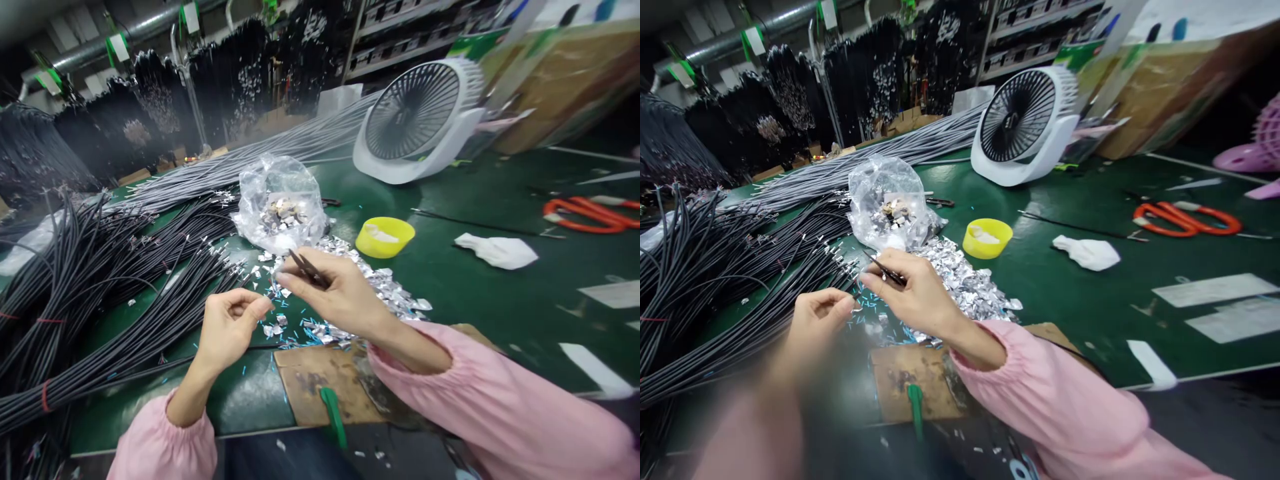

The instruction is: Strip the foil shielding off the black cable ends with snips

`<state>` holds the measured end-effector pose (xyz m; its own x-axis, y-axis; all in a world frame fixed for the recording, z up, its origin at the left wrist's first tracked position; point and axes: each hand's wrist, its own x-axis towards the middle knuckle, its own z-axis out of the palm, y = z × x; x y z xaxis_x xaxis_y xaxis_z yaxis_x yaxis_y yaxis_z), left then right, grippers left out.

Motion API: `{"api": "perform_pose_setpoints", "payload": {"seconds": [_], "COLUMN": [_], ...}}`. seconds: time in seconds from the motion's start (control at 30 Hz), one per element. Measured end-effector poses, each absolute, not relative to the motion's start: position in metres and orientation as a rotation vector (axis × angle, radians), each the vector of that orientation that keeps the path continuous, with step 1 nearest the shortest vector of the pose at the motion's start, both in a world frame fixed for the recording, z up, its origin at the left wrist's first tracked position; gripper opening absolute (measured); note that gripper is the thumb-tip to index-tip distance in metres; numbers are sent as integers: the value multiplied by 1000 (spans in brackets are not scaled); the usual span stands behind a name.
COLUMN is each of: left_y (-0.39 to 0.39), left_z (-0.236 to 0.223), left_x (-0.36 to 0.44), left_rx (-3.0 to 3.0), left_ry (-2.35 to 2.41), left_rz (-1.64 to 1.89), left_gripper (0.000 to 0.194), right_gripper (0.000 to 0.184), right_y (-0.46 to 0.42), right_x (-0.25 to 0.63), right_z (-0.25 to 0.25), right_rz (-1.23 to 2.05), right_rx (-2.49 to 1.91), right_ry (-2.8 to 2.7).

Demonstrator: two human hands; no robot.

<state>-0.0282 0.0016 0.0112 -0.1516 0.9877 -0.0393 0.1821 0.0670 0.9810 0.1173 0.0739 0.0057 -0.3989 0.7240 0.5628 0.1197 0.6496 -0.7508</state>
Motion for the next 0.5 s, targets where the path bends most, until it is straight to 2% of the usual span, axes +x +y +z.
{"api": "perform_pose_setpoints", "payload": {"seconds": [0.2,0.33,0.5], "left_y": [1,0,1], "left_z": [5,5,4], "left_x": [-26,-25,-24], "left_rx": [1420,1321,1254], "left_ry": [1615,1527,1483], "left_rz": [1199,1241,1375], "left_gripper": [25,26,23], "right_gripper": [14,9,11], "right_y": [71,68,67], "right_x": [119,117,117], "right_z": [3,2,7], "right_rz": [591,409,566], "right_rx": [-585,-530,-590], "right_ry": [-1955,-1936,-1898]}}
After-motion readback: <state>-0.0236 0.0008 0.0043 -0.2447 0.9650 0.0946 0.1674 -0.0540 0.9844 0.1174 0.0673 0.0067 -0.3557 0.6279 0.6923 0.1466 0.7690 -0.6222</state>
